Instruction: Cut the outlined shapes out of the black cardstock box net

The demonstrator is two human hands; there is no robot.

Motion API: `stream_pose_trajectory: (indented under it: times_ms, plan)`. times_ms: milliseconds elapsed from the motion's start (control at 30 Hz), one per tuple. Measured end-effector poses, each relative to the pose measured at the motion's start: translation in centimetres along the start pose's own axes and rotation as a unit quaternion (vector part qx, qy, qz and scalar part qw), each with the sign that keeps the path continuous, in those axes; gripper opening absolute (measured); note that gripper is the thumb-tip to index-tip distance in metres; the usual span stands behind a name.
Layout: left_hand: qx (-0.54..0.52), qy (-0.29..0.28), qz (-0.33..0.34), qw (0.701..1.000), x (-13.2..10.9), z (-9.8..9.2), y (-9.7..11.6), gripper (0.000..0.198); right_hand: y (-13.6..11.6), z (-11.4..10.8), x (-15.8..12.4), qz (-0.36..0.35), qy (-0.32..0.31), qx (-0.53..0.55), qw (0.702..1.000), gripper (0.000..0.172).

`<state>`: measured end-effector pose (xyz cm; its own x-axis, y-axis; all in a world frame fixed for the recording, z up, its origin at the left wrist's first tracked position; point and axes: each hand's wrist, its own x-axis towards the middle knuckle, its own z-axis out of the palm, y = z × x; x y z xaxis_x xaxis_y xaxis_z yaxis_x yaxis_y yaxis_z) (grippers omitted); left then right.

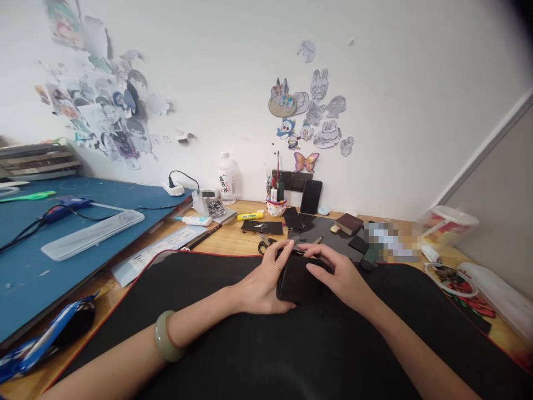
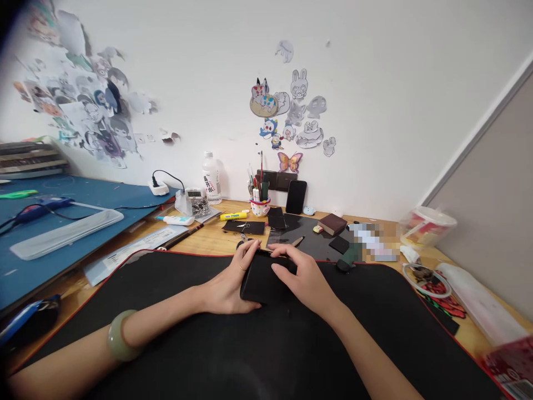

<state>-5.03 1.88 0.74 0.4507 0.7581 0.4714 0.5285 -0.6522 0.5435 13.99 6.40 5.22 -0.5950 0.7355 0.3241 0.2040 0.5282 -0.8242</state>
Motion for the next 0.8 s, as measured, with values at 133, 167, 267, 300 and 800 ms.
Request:
stream_pose_trajectory:
  times_ms: [133, 167, 267, 300, 800]
  plan:
    - [-0.035, 0.018, -0.019, 0.999, -0.1, 0.0, -0.3, 0.115, 1.1, -1.3, 0.5, 0.073, 0.149, 0.134, 0.977, 0.025]
    - [-0.044, 0.024, -0.025, 0.998, -0.1, 0.0, -0.3, 0.115, 1.7, -1.8, 0.5, 0.129, 0.206, 0.157, 0.957, 0.027]
    - [-0.06, 0.037, -0.039, 0.997, -0.1, 0.0, -0.4, 0.115, 3.7, -2.7, -0.3, 0.224, 0.247, 0.171, 0.927, 0.033]
    - [-0.064, 0.041, -0.042, 0.996, -0.1, 0.0, -0.4, 0.115, 4.3, -2.7, -0.6, 0.253, 0.244, 0.18, 0.919, 0.036]
    - [-0.346, 0.2, -0.153, 0.904, 0.7, 0.3, 0.1, 0.11, 1.7, -0.6, -0.8, 0.16, 0.111, 0.314, 0.929, 0.045]
